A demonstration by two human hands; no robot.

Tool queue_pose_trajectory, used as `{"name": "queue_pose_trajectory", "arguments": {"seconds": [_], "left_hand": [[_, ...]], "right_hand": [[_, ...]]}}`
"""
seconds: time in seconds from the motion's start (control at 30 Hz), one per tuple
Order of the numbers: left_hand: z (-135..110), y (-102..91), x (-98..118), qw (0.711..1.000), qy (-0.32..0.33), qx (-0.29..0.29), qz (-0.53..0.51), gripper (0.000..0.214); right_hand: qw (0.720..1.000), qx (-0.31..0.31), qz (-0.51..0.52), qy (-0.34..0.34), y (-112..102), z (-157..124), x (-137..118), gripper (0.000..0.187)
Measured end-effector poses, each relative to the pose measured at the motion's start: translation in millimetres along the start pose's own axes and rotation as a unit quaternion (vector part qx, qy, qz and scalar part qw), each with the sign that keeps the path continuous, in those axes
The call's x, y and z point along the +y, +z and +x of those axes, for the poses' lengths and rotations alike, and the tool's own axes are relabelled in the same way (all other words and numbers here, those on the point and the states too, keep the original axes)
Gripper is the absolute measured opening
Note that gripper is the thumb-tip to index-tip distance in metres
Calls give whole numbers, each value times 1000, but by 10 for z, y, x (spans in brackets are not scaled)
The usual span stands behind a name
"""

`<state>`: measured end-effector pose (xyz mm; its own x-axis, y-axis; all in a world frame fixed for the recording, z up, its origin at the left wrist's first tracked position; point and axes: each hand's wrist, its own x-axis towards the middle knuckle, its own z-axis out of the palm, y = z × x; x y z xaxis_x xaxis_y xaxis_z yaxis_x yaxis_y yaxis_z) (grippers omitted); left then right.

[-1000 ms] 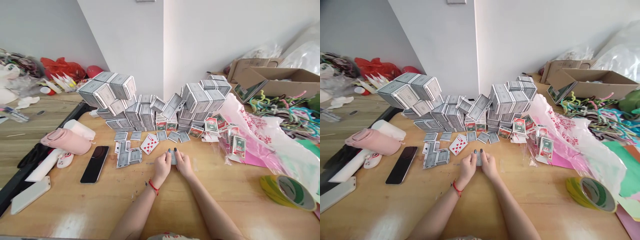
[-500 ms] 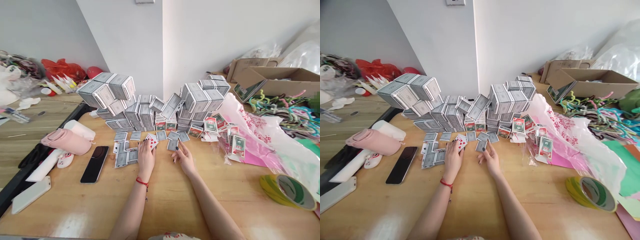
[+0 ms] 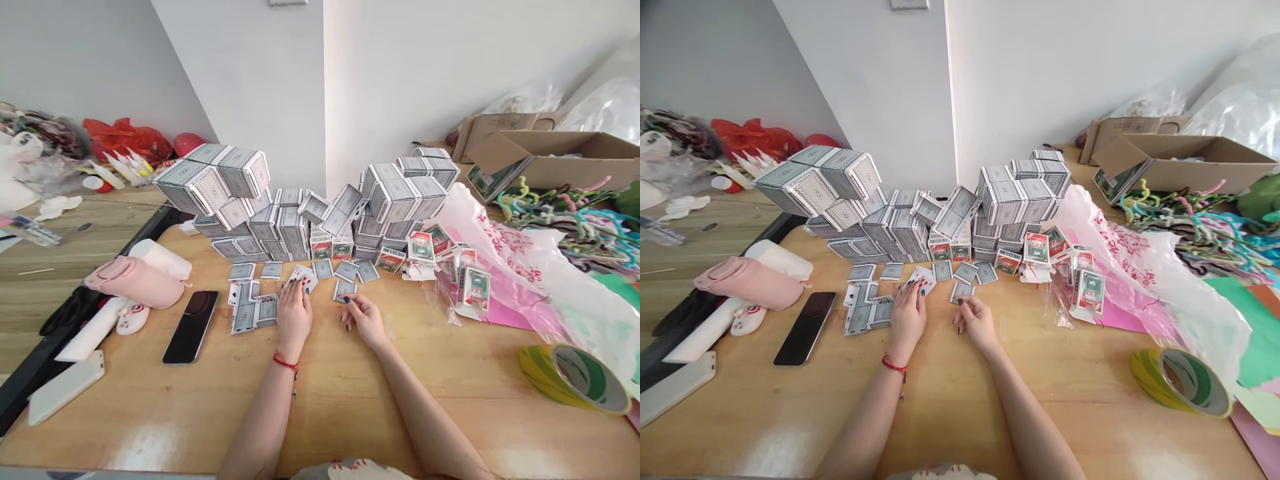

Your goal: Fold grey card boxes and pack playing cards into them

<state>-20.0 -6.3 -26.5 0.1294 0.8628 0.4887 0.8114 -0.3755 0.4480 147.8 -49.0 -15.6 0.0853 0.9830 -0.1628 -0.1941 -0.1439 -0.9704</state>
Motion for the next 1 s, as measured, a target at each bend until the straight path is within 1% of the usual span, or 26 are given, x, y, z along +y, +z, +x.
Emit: {"name": "queue_pose_trajectory", "arguments": {"seconds": [0.13, 0.23, 0.3, 0.37, 0.43, 0.53, 0.6, 0.67, 0.77, 0.87, 0.93, 1.0], "left_hand": [[-11, -8, -44, 1000, -2, 1, -12, 35], [-20, -26, -45, 1000, 4, 26, -17, 35], [-34, -40, 8, 998, 35, 54, -21, 33], [-57, -51, 111, 993, 90, 66, -32, 29], [-86, -55, 240, 986, 146, 48, -58, 26], [-116, -51, 394, 974, 205, -8, -97, 24], [-117, -46, 429, 969, 220, -19, -113, 24], [-107, -41, 415, 966, 226, -26, -122, 22], [-91, -31, 372, 961, 241, -39, -129, 22], [-80, -24, 368, 957, 247, -58, -143, 22], [-71, -29, 379, 959, 230, -65, -155, 19], [-61, -40, 381, 967, 192, -58, -155, 20]], "right_hand": [[1000, -5, -2, -4, -5, 1, 11, 35], [1000, -5, -1, -7, -1, 0, 12, 34], [1000, -6, 0, -4, 3, -4, 3, 34], [1000, -18, 8, 5, 2, -10, -9, 37], [999, -40, 32, 17, -12, -12, -14, 41], [993, -63, 92, 36, -56, -5, 0, 44], [988, -76, 127, 48, -92, 4, 12, 41], [983, -85, 150, 56, -117, 14, 18, 33], [986, -61, 146, 59, -118, 32, 17, 26], [993, -28, 105, 53, -86, 47, 25, 29], [997, 1, 75, 31, -61, 50, 40, 32], [998, 51, 47, -2, -41, 44, 61, 34]]}}
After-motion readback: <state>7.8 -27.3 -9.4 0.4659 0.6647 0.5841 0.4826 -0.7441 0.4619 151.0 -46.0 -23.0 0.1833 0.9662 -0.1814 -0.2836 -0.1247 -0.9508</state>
